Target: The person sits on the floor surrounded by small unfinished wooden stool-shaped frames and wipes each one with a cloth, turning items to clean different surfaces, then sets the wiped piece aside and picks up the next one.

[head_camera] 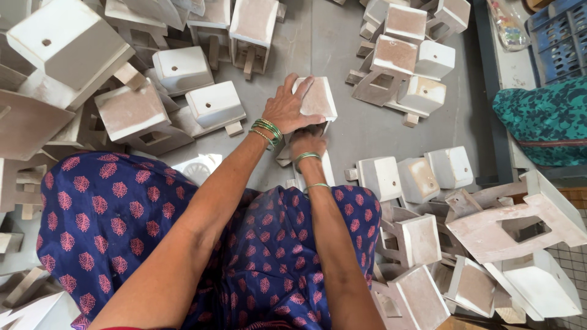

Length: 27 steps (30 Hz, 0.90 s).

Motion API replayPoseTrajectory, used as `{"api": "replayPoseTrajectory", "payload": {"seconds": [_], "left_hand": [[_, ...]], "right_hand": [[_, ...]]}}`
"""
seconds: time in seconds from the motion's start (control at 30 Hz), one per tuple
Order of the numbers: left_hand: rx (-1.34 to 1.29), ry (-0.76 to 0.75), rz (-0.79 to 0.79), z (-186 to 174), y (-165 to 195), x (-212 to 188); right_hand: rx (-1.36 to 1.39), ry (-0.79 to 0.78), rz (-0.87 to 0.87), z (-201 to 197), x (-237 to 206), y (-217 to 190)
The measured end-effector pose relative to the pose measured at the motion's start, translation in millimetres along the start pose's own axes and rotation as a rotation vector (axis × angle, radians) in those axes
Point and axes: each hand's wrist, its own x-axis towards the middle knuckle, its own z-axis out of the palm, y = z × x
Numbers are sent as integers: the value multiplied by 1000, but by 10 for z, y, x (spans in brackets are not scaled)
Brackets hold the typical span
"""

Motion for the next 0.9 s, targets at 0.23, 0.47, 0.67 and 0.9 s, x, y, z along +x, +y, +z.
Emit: {"api": "replayPoseTrajectory", "payload": {"seconds": [0.23, 0.47, 0.67, 0.9], "left_hand": [[35, -23, -32, -30, 26, 8], [28, -36, -63, -51, 55, 0], [-7, -13, -38, -21, 44, 6], [-11, -6, -28, -14, 30, 3]], "right_hand": [[-210, -68, 12, -77, -120, -191], [-165, 12, 57, -141, -187, -160], [-51, 202, 43, -35, -186, -80], [112, 141, -30, -57, -133, 43]]}}
